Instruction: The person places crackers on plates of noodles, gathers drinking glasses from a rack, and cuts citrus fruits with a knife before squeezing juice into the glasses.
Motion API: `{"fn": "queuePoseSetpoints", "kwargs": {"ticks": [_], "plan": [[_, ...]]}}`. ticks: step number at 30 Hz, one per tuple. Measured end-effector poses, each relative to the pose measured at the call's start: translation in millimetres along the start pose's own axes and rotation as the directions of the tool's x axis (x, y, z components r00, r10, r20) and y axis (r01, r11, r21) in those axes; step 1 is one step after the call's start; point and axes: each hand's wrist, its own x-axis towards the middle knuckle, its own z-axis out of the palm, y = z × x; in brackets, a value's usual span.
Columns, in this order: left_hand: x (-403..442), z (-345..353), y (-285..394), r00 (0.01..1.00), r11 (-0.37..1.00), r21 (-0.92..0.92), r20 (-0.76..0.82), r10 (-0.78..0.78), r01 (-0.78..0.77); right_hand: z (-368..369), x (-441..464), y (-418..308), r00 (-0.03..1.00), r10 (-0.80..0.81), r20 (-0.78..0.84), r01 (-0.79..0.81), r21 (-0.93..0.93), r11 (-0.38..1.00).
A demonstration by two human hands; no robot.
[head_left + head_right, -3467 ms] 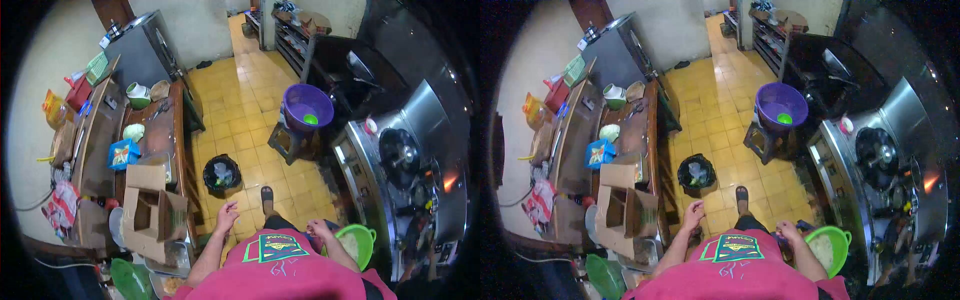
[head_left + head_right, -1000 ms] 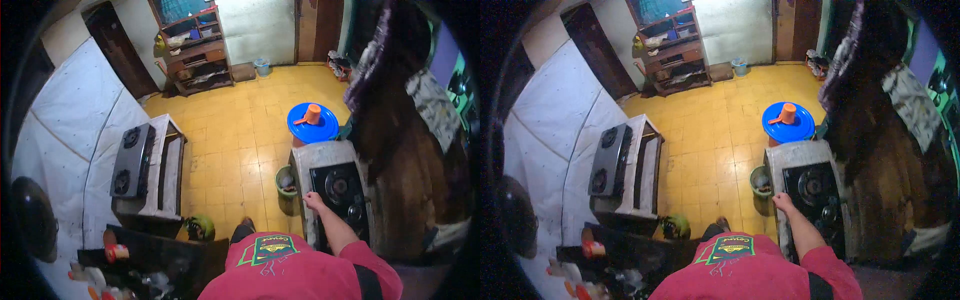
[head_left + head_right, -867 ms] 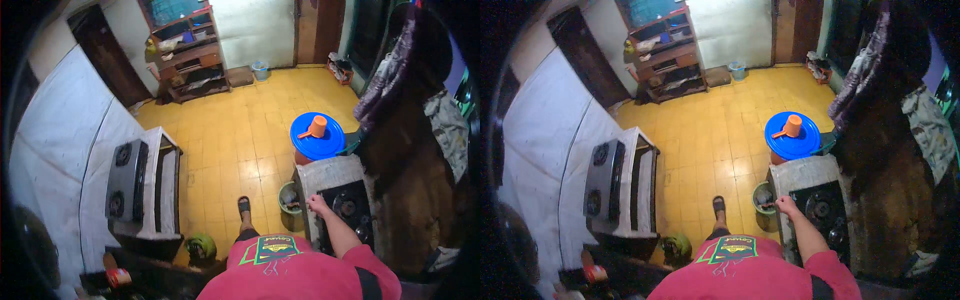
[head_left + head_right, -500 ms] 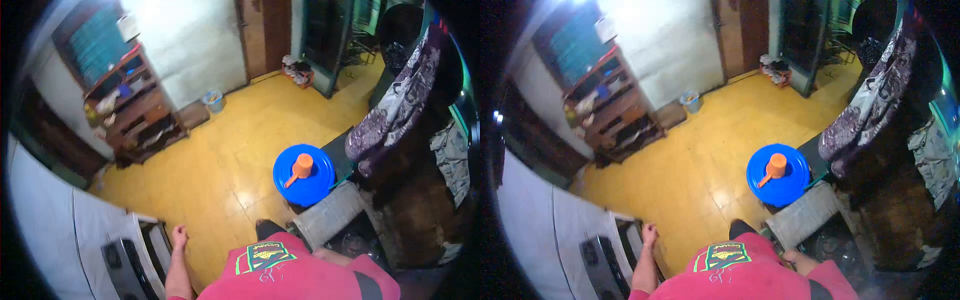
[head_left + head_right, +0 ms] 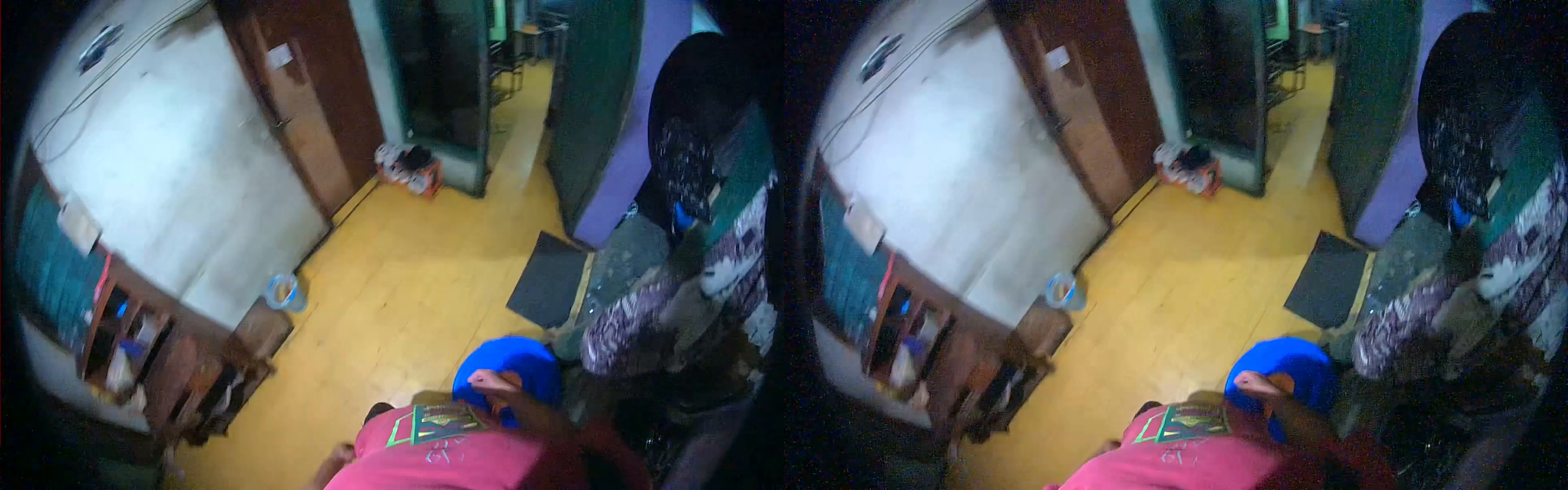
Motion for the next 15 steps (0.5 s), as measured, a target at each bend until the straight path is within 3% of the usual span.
{"fn": "queuePoseSetpoints", "kwargs": {"ticks": [1, 2, 3, 4, 5, 6, 7, 9, 11, 12, 14, 15], "plan": [[27, -15, 16, 0.981, 0.965, -0.173, 0.034, -0.192, 0.195, -27, 28, -30, 0.998, 0.007, -0.056, -0.007, -0.004, 1.0], [62, -32, 31, 0.943, 0.887, -0.321, 0.068, -0.327, 0.331, -54, 50, -54, 0.971, -0.112, -0.211, 0.099, -0.072, 0.993], [100, -55, 43, 0.927, 0.858, -0.353, 0.091, -0.365, 0.372, -78, 66, -69, 0.905, -0.217, -0.366, 0.171, -0.153, 0.973], [138, -77, 52, 0.916, 0.846, -0.353, 0.112, -0.385, 0.399, -98, 84, -62, 0.859, -0.016, -0.512, -0.035, -0.09, 0.995], [177, -101, 58, 0.913, 0.85, -0.333, 0.136, -0.385, 0.408, -122, 84, -86, 0.827, 0.038, -0.561, -0.055, -0.012, 0.998], [215, -125, 63, 0.913, 0.86, -0.305, 0.155, -0.379, 0.409, -129, 98, -68, 0.747, 0.213, -0.63, 0.04, 0.363, 0.931], [255, -152, 61, 0.913, 0.873, -0.27, 0.166, -0.373, 0.406, -134, 103, -46, 0.692, 0.335, -0.64, -0.077, 0.396, 0.915], [328, -219, 60, 0.912, 0.894, -0.198, 0.181, -0.369, 0.401, -138, 102, -8, 0.562, 0.556, -0.612, -0.339, 0.443, 0.83], [410, -301, 60, 0.927, 0.921, -0.163, 0.193, -0.321, 0.353, -116, 73, 28, 0.488, 0.736, -0.469, -0.644, 0.376, 0.667], [453, -351, 78, 0.937, 0.926, -0.204, 0.219, -0.273, 0.317, -100, 57, 32, 0.455, 0.808, -0.374, -0.728, 0.367, 0.579], [554, -455, 131, 0.95, 0.793, -0.532, 0.25, -0.188, 0.297, -87, 41, 24, 0.378, 0.905, -0.194, -0.782, 0.457, 0.424], [606, -491, 168, 0.982, 0.946, -0.286, 0.15, -0.111, 0.151, -88, 40, 15, 0.356, 0.926, -0.13, -0.773, 0.516, 0.369]]}}
